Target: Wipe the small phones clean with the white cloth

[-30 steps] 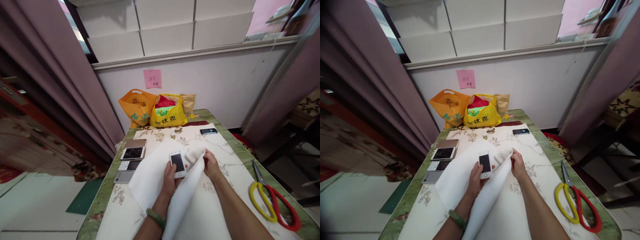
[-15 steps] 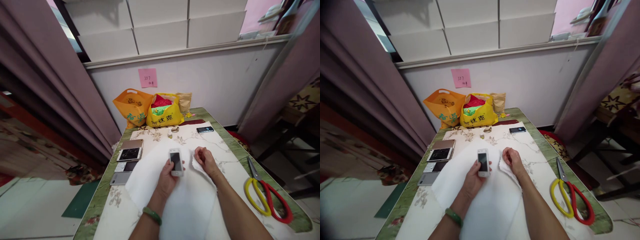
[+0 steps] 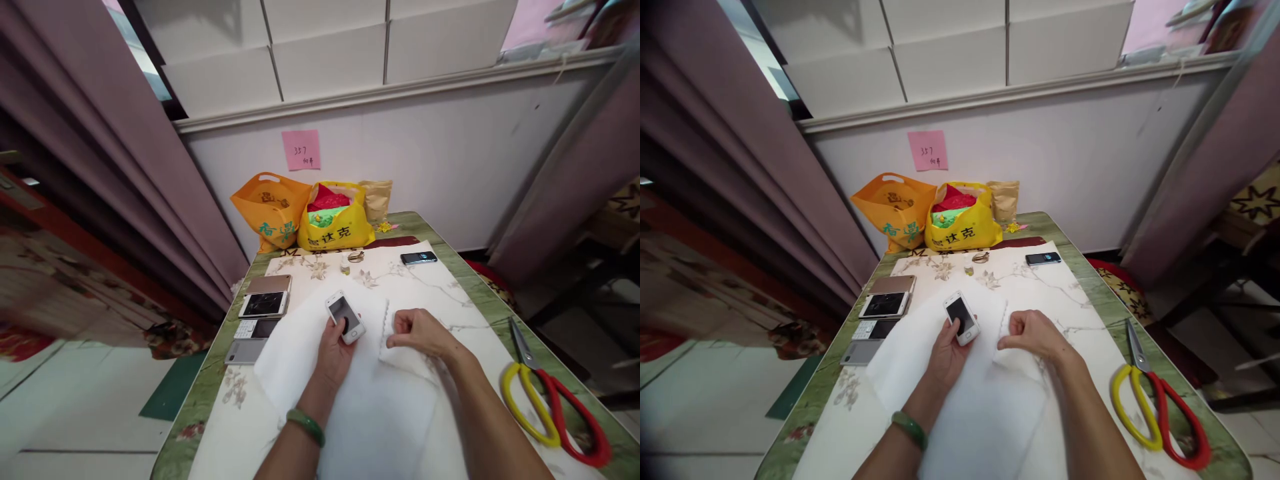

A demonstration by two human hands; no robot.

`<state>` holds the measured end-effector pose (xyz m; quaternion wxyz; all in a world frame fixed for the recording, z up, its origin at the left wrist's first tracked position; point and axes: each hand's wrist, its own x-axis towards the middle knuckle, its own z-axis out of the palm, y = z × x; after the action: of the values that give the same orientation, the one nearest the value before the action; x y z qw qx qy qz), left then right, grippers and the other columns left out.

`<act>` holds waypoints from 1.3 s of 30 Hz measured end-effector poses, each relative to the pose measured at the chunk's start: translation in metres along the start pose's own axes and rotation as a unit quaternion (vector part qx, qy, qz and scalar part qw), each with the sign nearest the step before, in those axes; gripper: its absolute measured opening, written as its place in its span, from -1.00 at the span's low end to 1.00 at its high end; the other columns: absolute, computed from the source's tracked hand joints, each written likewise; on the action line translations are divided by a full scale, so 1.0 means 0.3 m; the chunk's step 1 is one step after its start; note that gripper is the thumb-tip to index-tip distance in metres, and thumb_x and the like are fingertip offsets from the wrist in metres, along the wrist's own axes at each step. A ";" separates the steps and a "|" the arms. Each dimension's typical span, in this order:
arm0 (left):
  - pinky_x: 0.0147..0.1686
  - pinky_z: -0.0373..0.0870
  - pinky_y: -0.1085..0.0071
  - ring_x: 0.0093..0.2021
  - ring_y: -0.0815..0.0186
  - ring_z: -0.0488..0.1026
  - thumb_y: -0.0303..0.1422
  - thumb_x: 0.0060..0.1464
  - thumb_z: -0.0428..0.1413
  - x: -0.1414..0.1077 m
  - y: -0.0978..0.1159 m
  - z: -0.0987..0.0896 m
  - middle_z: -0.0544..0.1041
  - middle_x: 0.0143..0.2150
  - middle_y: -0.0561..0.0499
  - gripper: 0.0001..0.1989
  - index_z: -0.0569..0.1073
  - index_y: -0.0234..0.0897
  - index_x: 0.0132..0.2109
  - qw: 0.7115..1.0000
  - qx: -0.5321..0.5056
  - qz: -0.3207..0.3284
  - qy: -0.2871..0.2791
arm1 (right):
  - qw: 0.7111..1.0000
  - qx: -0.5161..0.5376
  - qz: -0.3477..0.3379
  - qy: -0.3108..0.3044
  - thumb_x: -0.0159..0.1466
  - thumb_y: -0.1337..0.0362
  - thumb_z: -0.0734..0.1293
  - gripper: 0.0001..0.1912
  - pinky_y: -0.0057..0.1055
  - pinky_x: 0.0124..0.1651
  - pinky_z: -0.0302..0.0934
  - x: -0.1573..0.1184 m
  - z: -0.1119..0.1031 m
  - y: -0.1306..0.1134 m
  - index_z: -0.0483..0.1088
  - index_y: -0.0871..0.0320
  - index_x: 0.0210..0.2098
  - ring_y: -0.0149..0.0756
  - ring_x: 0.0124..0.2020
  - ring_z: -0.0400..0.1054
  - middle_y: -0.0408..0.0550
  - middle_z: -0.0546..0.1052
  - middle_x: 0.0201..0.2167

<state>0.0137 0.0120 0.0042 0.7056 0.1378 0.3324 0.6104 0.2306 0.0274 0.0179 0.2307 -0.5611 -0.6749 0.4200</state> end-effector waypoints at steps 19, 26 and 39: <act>-0.34 0.34 0.46 -0.37 0.36 0.43 -0.18 -0.02 0.22 -0.025 -0.044 0.007 0.55 -0.33 0.01 -0.69 0.49 -0.31 -0.20 0.971 0.228 0.073 -0.017 | 0.943 0.284 -0.040 0.170 0.17 0.13 0.26 -0.82 -0.51 -0.60 -0.05 0.011 0.029 -0.051 0.27 0.10 -0.44 -0.46 -0.69 0.05 -0.30 0.20 -0.72; -0.40 0.24 0.50 -0.43 0.40 0.30 -0.16 0.03 0.17 -0.031 -0.034 0.002 0.44 -0.44 0.06 -0.73 0.44 -0.33 -0.31 0.953 0.282 0.094 -0.062 | 0.946 0.219 -0.079 0.226 0.16 0.00 0.35 -0.70 -0.48 -0.51 0.11 0.031 0.198 -0.131 0.32 0.09 -0.29 -0.42 -0.59 0.15 -0.19 0.35 -0.52; -0.29 0.33 0.46 -0.34 0.32 0.39 -0.07 -0.01 0.18 -0.036 -0.034 0.003 0.48 -0.39 0.01 -0.64 0.47 -0.30 -0.25 0.962 0.242 0.123 0.010 | 0.974 0.094 -0.077 0.189 0.20 -0.06 0.29 -0.54 -0.48 -0.54 -0.07 0.030 0.258 -0.113 0.10 0.10 -0.60 -0.44 -0.61 0.01 -0.27 0.12 -0.68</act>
<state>0.0217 -0.0002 0.0019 0.5671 0.3383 0.4582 0.5950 0.1485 0.0116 0.0025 0.4378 -0.5527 -0.6173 0.3489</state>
